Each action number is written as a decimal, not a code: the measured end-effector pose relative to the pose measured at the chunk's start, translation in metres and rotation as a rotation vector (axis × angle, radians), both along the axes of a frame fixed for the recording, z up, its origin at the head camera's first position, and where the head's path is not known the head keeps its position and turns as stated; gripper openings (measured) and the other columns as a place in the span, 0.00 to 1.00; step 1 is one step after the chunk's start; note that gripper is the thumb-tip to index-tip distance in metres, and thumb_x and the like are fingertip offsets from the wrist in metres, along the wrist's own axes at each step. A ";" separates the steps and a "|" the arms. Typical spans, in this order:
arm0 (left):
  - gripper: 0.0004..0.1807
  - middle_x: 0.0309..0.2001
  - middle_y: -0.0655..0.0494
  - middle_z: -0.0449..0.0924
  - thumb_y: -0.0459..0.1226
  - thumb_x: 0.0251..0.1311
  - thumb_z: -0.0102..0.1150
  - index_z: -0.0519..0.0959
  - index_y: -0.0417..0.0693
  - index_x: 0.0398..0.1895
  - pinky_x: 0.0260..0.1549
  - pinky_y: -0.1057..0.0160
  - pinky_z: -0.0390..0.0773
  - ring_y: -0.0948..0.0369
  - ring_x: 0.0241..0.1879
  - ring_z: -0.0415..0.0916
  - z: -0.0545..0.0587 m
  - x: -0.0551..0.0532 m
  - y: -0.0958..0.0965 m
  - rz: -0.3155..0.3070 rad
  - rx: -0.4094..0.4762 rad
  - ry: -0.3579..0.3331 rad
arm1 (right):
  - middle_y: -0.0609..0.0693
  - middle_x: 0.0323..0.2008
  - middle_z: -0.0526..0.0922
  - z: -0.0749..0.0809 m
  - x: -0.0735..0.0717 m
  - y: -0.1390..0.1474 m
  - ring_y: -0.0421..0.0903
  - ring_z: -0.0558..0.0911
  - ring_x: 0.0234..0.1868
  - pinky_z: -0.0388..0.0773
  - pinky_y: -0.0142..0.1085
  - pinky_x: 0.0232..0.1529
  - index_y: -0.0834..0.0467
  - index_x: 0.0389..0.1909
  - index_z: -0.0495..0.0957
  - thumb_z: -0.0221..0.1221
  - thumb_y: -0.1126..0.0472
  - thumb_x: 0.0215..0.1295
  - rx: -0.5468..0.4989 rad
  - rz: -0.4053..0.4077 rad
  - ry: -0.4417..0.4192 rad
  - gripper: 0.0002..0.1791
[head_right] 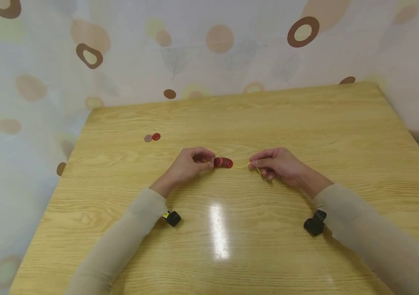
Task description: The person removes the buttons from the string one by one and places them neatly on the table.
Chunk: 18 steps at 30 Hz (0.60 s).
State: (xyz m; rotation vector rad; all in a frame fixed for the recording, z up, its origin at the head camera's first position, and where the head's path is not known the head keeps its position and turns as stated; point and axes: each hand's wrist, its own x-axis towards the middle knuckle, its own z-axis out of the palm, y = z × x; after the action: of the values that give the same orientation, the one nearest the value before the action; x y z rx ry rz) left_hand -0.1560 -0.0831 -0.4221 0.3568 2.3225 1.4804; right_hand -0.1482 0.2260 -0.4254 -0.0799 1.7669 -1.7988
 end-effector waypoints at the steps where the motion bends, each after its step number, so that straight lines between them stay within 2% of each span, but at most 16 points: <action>1: 0.14 0.44 0.58 0.83 0.36 0.64 0.67 0.84 0.48 0.52 0.46 0.62 0.78 0.59 0.45 0.78 0.000 -0.001 -0.001 -0.003 0.004 0.001 | 0.52 0.41 0.88 0.000 0.000 0.000 0.37 0.74 0.25 0.72 0.26 0.22 0.65 0.51 0.82 0.61 0.65 0.71 -0.002 -0.001 0.001 0.12; 9: 0.14 0.48 0.59 0.83 0.36 0.64 0.66 0.84 0.49 0.53 0.48 0.59 0.80 0.59 0.49 0.80 0.001 -0.003 -0.006 -0.023 0.009 -0.028 | 0.52 0.41 0.88 -0.002 0.000 -0.001 0.37 0.74 0.25 0.72 0.26 0.22 0.65 0.51 0.82 0.60 0.66 0.72 -0.004 -0.003 0.013 0.11; 18: 0.15 0.49 0.56 0.82 0.33 0.63 0.66 0.83 0.48 0.53 0.49 0.59 0.79 0.59 0.49 0.80 -0.001 0.000 -0.008 0.015 0.034 -0.029 | 0.52 0.42 0.88 -0.003 -0.003 -0.005 0.37 0.74 0.25 0.72 0.26 0.23 0.68 0.53 0.79 0.60 0.66 0.72 0.029 -0.002 0.011 0.14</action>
State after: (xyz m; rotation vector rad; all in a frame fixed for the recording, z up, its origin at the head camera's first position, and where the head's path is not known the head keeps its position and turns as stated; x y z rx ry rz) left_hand -0.1564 -0.0912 -0.4226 0.3258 2.2848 1.5244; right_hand -0.1512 0.2209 -0.4282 -0.0764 1.8008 -1.7773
